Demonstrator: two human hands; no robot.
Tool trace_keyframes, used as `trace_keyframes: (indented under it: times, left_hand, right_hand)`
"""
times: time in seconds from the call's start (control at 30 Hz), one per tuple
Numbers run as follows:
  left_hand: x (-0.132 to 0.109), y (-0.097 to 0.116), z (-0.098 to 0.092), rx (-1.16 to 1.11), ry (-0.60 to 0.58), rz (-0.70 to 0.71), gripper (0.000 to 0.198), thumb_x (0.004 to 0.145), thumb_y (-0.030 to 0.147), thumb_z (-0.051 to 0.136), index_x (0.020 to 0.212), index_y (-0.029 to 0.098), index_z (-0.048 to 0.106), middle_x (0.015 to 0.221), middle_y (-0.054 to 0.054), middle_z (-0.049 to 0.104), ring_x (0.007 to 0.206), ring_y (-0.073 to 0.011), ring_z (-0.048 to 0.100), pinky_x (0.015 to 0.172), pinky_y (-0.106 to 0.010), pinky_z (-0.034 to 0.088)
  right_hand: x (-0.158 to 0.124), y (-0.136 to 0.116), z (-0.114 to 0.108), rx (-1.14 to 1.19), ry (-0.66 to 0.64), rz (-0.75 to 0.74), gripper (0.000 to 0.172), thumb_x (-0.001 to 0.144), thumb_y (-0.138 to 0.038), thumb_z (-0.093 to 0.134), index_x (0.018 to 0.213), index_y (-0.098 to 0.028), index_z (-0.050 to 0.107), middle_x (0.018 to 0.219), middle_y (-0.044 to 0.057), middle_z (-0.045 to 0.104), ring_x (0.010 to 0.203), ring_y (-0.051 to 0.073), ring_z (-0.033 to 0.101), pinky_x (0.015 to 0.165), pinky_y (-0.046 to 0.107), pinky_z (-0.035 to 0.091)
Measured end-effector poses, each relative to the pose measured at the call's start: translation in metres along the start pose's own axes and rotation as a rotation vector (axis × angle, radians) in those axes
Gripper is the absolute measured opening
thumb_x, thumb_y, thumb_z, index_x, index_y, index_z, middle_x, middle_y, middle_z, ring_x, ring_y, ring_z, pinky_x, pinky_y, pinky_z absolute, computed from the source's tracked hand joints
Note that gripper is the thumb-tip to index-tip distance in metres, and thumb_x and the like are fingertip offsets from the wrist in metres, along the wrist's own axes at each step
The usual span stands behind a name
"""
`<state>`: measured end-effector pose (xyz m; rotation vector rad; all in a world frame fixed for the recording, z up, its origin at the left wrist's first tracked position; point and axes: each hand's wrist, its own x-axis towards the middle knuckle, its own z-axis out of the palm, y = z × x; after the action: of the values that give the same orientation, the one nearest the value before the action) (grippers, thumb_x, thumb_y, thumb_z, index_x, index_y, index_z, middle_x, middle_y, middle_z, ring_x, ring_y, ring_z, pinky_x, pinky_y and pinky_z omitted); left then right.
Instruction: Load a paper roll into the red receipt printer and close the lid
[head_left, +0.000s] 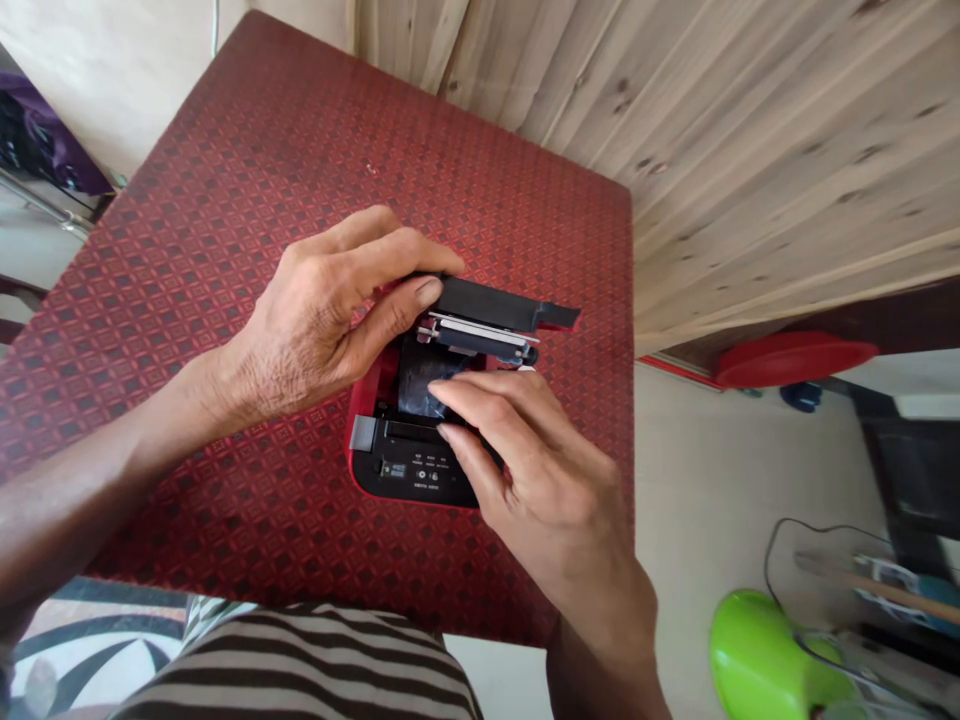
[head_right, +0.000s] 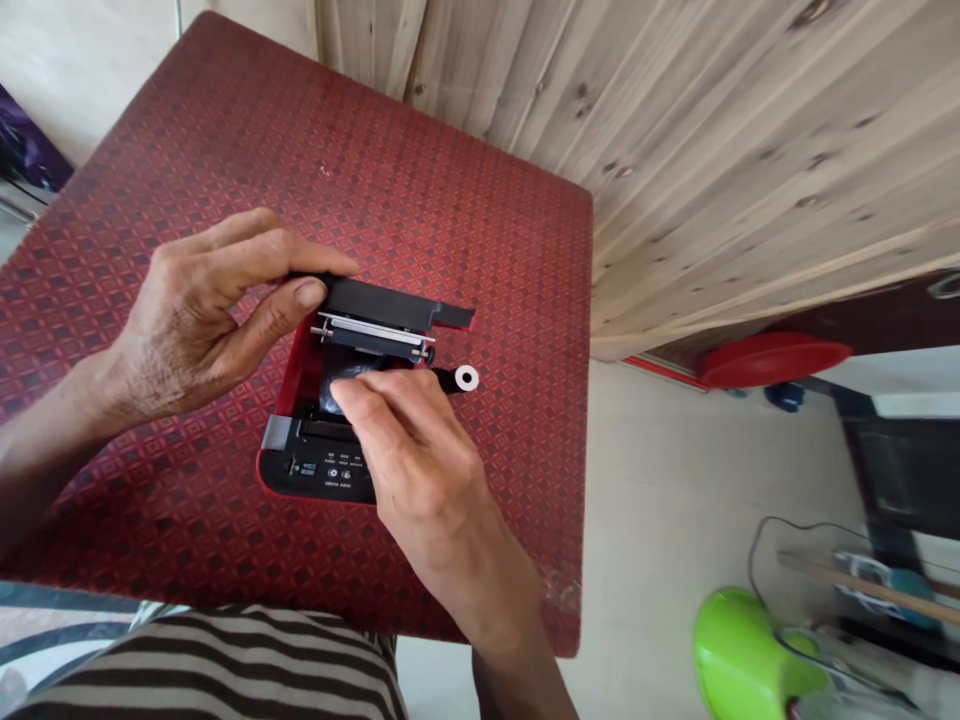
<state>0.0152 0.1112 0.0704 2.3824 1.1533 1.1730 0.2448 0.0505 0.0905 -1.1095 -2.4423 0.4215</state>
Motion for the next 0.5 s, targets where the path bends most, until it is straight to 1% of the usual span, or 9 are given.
trace_keyframes:
  times: [0.1, 0.17, 0.27, 0.37, 0.43, 0.5]
  left_hand:
    - [0.0, 0.0, 0.0, -0.012, -0.001, 0.008, 0.027, 0.11, 0.033, 0.047, 0.12, 0.021, 0.069, 0.102, -0.007, 0.073, 0.094, -0.0214, 0.069, 0.085, -0.041, 0.059]
    - [0.0, 0.001, 0.0, -0.009, -0.008, -0.012, 0.028, 0.11, 0.033, 0.047, 0.12, 0.022, 0.07, 0.102, -0.007, 0.073, 0.094, -0.0212, 0.069, 0.086, -0.04, 0.059]
    - [0.0, 0.003, 0.0, 0.003, -0.011, -0.047, 0.028, 0.11, 0.034, 0.047, 0.121, 0.025, 0.071, 0.101, -0.006, 0.074, 0.094, -0.0219, 0.069, 0.086, -0.04, 0.059]
    - [-0.002, 0.004, -0.001, -0.006, -0.017, -0.041, 0.026, 0.109, 0.034, 0.048, 0.12, 0.027, 0.071, 0.103, -0.006, 0.074, 0.096, -0.0218, 0.069, 0.088, -0.04, 0.059]
    - [-0.005, 0.005, -0.001, -0.012, -0.028, -0.031, 0.024, 0.109, 0.032, 0.05, 0.121, 0.028, 0.07, 0.105, -0.005, 0.075, 0.096, -0.0209, 0.069, 0.089, -0.039, 0.059]
    - [-0.008, 0.007, -0.002, -0.024, -0.035, -0.013, 0.023, 0.108, 0.031, 0.052, 0.122, 0.028, 0.07, 0.107, -0.006, 0.075, 0.096, -0.0204, 0.069, 0.088, -0.039, 0.06]
  right_hand:
    - [0.0, 0.0, 0.002, -0.032, 0.05, 0.039, 0.033, 0.103, -0.002, 0.055, 0.127, -0.023, 0.064, 0.116, 0.006, 0.074, 0.114, 0.02, 0.068, 0.107, 0.039, 0.055]
    - [-0.001, 0.001, 0.004, -0.055, 0.107, 0.043, 0.033, 0.101, -0.001, 0.056, 0.122, -0.023, 0.066, 0.11, 0.005, 0.074, 0.107, 0.02, 0.069, 0.101, 0.04, 0.057]
    - [-0.004, 0.002, 0.009, -0.09, 0.178, -0.001, 0.028, 0.099, 0.0, 0.061, 0.114, -0.022, 0.07, 0.103, 0.005, 0.074, 0.096, 0.019, 0.067, 0.093, 0.037, 0.058]
    - [-0.009, 0.0, 0.012, -0.074, 0.154, -0.023, 0.026, 0.098, -0.002, 0.063, 0.114, -0.021, 0.071, 0.106, 0.006, 0.074, 0.094, 0.018, 0.067, 0.09, 0.036, 0.058]
    - [-0.014, -0.004, 0.013, -0.039, 0.101, -0.013, 0.026, 0.098, -0.002, 0.062, 0.114, -0.021, 0.072, 0.107, 0.006, 0.076, 0.096, 0.019, 0.068, 0.092, 0.037, 0.058]
    - [-0.018, -0.008, 0.011, -0.021, 0.081, -0.007, 0.025, 0.097, -0.002, 0.063, 0.113, -0.019, 0.072, 0.106, 0.007, 0.078, 0.097, 0.02, 0.068, 0.092, 0.039, 0.057]
